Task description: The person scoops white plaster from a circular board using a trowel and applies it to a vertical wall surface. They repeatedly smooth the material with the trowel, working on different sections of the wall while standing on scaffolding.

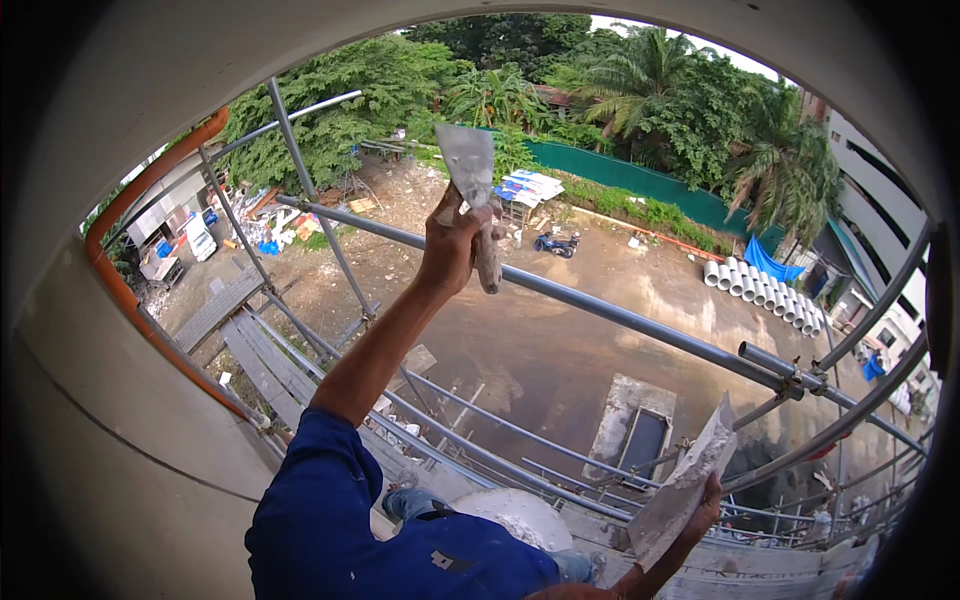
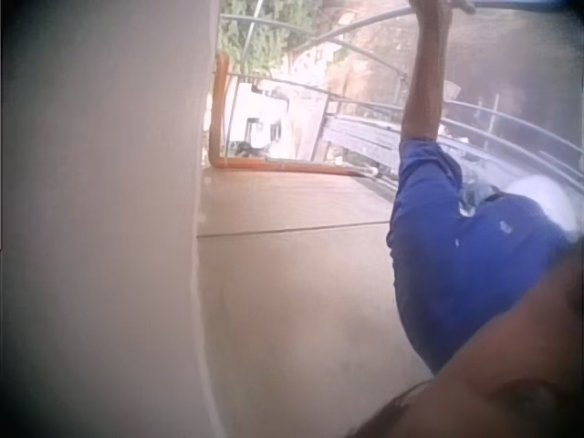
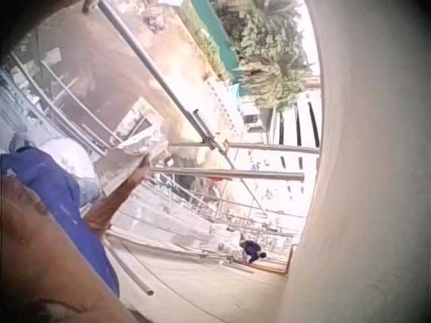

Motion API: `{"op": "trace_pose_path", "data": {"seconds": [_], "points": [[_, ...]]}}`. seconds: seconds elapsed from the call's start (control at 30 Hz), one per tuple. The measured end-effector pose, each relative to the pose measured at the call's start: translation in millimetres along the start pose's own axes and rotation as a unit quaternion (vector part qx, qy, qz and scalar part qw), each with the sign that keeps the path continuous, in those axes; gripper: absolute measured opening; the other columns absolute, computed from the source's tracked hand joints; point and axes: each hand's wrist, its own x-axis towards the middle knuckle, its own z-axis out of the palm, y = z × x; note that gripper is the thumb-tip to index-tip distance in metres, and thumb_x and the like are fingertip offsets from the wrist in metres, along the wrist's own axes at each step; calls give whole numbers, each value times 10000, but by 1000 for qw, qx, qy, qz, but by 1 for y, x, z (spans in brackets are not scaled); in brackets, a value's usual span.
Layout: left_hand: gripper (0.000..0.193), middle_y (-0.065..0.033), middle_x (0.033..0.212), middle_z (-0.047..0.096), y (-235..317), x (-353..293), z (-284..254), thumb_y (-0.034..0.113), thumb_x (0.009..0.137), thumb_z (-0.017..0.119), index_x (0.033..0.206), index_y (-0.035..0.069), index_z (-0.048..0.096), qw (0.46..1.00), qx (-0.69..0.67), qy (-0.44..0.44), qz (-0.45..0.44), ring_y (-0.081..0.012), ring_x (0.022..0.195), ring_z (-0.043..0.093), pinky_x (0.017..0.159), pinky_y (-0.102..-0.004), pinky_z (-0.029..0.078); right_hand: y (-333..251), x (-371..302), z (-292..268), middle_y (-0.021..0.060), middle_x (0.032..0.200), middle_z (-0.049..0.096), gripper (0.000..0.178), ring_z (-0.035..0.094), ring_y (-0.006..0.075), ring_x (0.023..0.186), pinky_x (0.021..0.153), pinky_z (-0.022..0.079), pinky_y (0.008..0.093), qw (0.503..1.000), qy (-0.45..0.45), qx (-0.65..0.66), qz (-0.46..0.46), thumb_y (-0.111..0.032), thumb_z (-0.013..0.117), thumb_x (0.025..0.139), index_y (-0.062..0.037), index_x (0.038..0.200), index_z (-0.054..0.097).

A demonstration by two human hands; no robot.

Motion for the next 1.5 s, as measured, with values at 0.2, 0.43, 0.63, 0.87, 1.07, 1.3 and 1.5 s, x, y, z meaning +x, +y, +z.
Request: {"op": "trace_pose_path", "data": {"seconds": [0.2, 0.43, 0.63, 0.87, 1.07, 1.3, 1.5], "points": [[350, -40, 1010, 538, 114, 132, -69, -10, 886, 546, 1185, 161, 481, 950, -151, -21, 273, -190, 875, 549, 693, -410, 467, 34, -8, 8, 152, 1228, 599, 495, 591, 292, 1106, 962, 478, 430, 997, -43, -39, 55, -314, 490, 958, -5, 1344, 512], [436, -77, 1145, 529, 113, 193, -48, -30, 886, 534, 1280, 153, 491, 932, -231, -54, 274, -238, 951, 581, 792, -465, 515, 39, -12, -16, 159, 1251, 587, 509, 591, 309, 1112, 975, 478, 438, 998, -19, -15, 64, -289, 493, 947, 0, 1366, 480], [429, -32, 1120, 626, 65, 193, 73, 56, 879, 677, 1276, 120, 526, 915, -302, 69, 260, -201, 1029, 629, 760, -369, 546, 32, -21, -31, 151, 1265, 583, 518, 583, 311, 1135, 1010, 459, 438, 999, -1, 8, 48, -282, 507, 948, -9, 1385, 464], [503, -44, 1031, 617, 11, 107, 325, 62, 913, 649, 1384, 75, 471, 915, -351, 40, 195, -117, 925, 576, 678, -270, 486, 16, -48, -64, 143, 1310, 556, 546, 559, 298, 1168, 1034, 432, 423, 996, 55, 62, 24, -324, 504, 957, -18, 1407, 450], [554, -88, 930, 667, -29, 60, 461, 170, 964, 603, 1446, -15, 405, 942, -180, 62, 276, -137, 799, 637, 611, -249, 529, -7, -83, -49, 150, 1355, 513, 592, 529, 306, 1208, 1043, 424, 428, 992, 88, 88, -22, -373, 492, 967, -22, 1437, 410], [467, -140, 1371, 464, -93, -38, 373, -10, 875, 590, 1339, 48, 576, 918, -57, -370, 129, -182, 1117, 510, 904, -322, 445, -23, -70, -52, 185, 1416, 455, 647, 496, 331, 1260, 1066, 411, 456, 987, 131, 75, -62, -453, 450, 1003, -15, 1468, 350], [180, -87, 871, 630, -67, -149, 161, 180, 1039, 497, 1132, 34, 547, 825, -27, -366, -430, -133, 664, 581, 568, -274, 484, 6, -10, -38, 189, 1539, 334, 653, 328, 320, 1421, 1170, 281, 424, 962, 192, 42, -189, -431, 350, 1047, 2, 1526, 253]]}}
